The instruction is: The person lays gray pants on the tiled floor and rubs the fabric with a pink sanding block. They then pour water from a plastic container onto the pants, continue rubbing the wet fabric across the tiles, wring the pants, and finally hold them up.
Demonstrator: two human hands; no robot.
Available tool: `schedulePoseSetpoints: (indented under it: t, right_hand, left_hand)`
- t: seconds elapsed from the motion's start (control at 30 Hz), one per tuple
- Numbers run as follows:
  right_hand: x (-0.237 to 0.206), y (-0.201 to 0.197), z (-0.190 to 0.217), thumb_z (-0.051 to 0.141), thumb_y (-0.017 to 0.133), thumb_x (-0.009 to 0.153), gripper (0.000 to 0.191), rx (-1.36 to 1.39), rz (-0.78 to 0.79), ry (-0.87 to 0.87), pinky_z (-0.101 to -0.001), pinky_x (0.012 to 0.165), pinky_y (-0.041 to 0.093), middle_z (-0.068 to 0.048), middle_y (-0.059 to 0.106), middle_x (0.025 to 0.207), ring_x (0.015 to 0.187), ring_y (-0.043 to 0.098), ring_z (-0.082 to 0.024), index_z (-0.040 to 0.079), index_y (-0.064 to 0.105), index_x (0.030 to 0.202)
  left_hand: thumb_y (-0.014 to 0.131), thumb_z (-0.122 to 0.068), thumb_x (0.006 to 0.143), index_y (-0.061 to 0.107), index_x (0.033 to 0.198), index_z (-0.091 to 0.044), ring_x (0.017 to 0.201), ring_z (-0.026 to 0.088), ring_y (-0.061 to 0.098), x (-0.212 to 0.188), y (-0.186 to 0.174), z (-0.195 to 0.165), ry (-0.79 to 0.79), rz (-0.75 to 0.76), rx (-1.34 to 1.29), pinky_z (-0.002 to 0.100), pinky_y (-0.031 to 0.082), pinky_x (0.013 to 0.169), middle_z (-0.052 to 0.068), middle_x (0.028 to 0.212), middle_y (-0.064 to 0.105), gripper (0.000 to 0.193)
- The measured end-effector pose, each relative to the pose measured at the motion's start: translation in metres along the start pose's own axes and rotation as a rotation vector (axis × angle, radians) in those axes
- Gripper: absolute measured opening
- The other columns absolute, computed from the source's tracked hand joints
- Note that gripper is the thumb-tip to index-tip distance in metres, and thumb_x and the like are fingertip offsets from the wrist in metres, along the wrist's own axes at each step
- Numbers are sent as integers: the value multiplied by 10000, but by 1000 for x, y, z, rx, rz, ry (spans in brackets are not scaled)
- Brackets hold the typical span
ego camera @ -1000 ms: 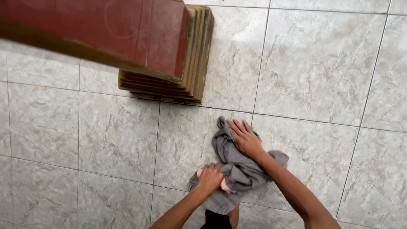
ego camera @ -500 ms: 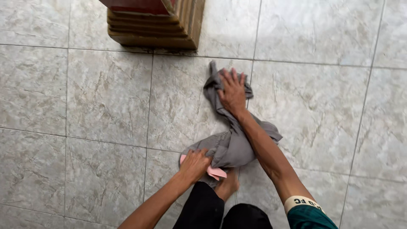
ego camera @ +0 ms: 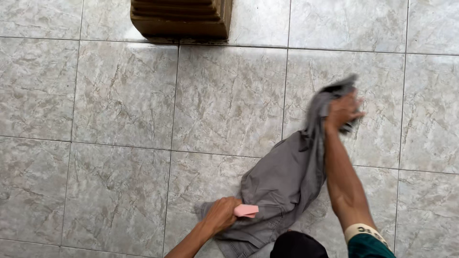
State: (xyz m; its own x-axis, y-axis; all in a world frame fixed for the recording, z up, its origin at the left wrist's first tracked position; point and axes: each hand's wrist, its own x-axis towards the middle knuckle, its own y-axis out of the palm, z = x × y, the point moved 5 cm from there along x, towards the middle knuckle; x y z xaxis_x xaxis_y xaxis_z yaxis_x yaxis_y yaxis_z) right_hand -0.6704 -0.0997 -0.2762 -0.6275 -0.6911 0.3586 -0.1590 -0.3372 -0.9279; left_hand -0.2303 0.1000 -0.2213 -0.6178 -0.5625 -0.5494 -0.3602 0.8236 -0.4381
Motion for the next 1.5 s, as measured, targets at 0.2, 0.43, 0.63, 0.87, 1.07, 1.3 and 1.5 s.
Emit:
schedulePoseSetpoints:
  t: [0.2,0.43,0.63,0.87,1.07,1.3,1.5]
  right_hand:
    - [-274,-75,234,128,621,898,667,501,163,-986,-713,1242,107,-29,317,1699,1571,256,-316,195,493,1549]
    - [-330,-119,-29,31,611,810,676,368,301,-852,-567,1319,150,-117,391,1663,1572,322,-259,6,527,1481]
    - [-193,-101,-128,369,561,1081,550,143,165,-194,-765,1153,218,-65,396,1731,1580,339,-378,76,529,1545]
    - [-127,-32,167,617,499,1207,705,-161,-144,-292,-813,1108,185,-9,248,1805,1570,304,-386,120,313,1671]
    - [-322,-58,461,154,577,907,698,369,311,-995,-775,1199,96,-25,257,1709,1544,206,-369,169,414,1585]
    - [-285,-58,290,16,598,785,681,541,294,-997,-585,1295,135,-81,463,1601,1550,337,-246,114,556,1458]
    - [-46,-7,147,470,580,1090,596,235,195,-336,-627,1254,197,-59,442,1648,1493,365,-330,176,392,1572]
  left_hand:
    - [788,-211,817,760,1087,-114,929,313,743,-112,71,50,-155,554,-176,417,563,833,138,999,765,288]
    - [731,-108,779,740,1036,-96,948,350,721,-189,105,31,37,496,-278,445,539,821,168,993,756,258]
    - [634,21,729,669,902,-54,885,430,663,-183,77,32,21,-153,-16,538,489,745,188,888,695,191]
    - [613,78,680,632,846,-7,876,451,638,-214,22,104,-77,-553,-225,526,485,740,205,849,668,187]
    - [719,-62,786,719,850,-28,814,373,730,-210,-29,180,-244,-625,-205,481,548,737,173,857,742,72]
    - [645,-118,939,546,1278,-24,1425,477,476,-191,-198,303,-406,-1154,396,603,459,1150,238,1539,502,366]
    - [507,-47,923,358,1638,-49,1485,584,314,-143,-209,387,-651,-1068,512,806,259,1123,225,1688,325,731]
